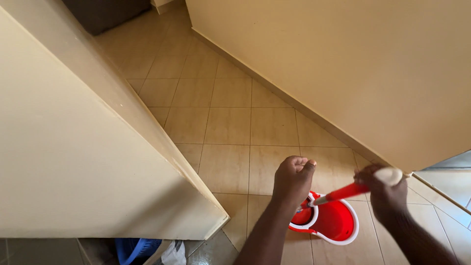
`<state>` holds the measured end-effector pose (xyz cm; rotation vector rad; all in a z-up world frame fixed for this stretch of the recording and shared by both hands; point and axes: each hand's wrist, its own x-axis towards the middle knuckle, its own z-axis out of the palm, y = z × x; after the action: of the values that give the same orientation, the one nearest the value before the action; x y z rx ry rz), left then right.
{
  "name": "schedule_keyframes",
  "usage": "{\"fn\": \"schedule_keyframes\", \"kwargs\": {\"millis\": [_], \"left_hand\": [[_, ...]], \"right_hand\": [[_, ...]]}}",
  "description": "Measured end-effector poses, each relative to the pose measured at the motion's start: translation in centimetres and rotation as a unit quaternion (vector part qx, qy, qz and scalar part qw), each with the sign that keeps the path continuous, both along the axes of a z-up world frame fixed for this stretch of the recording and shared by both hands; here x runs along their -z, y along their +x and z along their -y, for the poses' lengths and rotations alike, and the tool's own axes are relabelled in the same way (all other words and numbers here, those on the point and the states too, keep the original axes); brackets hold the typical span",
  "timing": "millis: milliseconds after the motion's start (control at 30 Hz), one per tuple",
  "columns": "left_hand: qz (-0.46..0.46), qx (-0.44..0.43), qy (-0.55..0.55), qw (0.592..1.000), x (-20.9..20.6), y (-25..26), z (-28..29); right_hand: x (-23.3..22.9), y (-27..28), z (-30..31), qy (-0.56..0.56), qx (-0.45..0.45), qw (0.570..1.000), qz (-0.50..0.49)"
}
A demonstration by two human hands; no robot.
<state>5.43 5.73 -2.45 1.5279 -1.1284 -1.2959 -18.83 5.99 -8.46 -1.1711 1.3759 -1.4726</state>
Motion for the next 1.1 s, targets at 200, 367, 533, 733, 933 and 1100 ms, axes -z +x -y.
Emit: {"fn": "schedule_keyframes", "kwargs": {"millis": [200,367,533,733,933,1100], "left_hand": [[-0.004,0.016,0.022,1.000,-1.4,0.4,-0.6],[-0.042,0.001,0.014,0.999,0.0,-0.2,-0.2],[-0.061,-0.006,0.016,0.998,-0.6,0.1,-0.5],[-0.010,0.036,0.003,0.999,-0.4,-1.7,-0.1],[0.050,0.144,-0.163,0.975,0.4,-5.7,0.0],[0.046,0.144,-0.158,0.976,-1.4,-6.8,0.7]], "right_hand": [[-4.9,-1.8,3.4,-0.010,-0.197,0.980,0.011],[-8.4,0.3,5.1,-0.096,-0.048,0.993,0.044],[-10.7,-3.7,7.7,0.071,-0.037,0.992,0.097],[-17.0,-6.6,10.1,-0.102,-0.134,0.980,0.109],[-22.5,-4.6,8.8,-0.170,-0.314,0.930,0.083],[-24.6,1.1,5.0,-0.126,-0.248,0.953,0.117]]}}
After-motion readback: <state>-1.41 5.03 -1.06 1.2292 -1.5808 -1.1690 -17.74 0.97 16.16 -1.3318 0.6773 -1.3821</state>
